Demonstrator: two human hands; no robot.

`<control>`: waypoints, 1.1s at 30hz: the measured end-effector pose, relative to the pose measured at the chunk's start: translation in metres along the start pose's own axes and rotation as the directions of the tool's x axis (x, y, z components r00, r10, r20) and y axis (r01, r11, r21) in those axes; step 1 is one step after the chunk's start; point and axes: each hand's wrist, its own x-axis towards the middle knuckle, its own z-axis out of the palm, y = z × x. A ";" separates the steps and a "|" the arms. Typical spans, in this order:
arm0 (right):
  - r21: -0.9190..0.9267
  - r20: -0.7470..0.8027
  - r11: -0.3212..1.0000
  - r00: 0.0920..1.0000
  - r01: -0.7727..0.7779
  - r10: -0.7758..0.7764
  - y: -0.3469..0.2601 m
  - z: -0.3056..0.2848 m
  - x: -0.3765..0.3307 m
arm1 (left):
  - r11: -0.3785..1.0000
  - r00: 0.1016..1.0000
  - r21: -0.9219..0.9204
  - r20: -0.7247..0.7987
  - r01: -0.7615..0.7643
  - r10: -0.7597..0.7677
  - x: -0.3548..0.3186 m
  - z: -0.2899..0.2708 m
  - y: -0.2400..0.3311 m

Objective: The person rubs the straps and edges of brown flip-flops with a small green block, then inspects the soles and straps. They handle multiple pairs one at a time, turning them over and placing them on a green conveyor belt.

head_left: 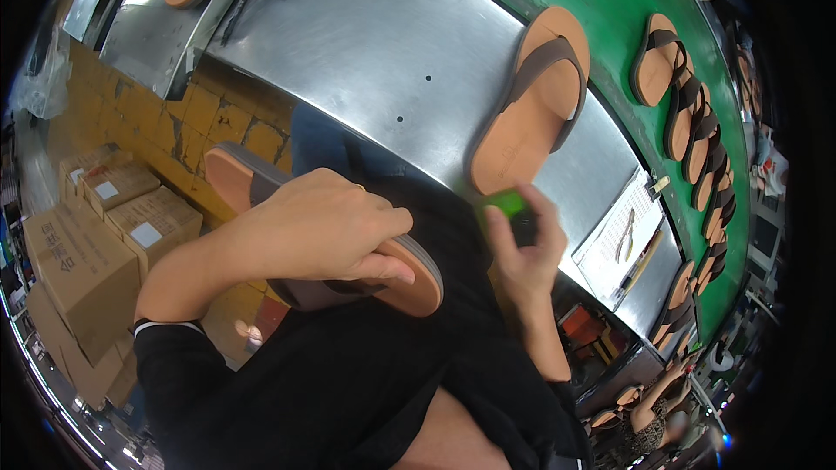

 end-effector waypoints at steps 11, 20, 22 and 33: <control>0.191 0.204 0.964 0.953 0.186 -0.225 -0.027 0.000 -0.005 | 1.000 1.000 0.002 -0.013 -0.028 0.028 -0.001 0.002 -0.003; 0.064 0.226 0.903 0.875 0.425 -0.428 -0.032 -0.005 0.004 | 1.000 0.999 0.021 0.035 -0.021 0.020 0.002 0.000 0.001; 0.112 0.182 0.909 0.891 0.401 -0.416 -0.031 -0.006 0.004 | 0.999 0.999 0.018 0.009 -0.034 0.034 0.003 -0.003 0.002; 0.140 -0.453 0.969 0.858 -0.202 0.244 0.058 -0.019 0.014 | 0.998 0.990 0.052 -0.141 0.027 -0.020 -0.013 -0.022 0.003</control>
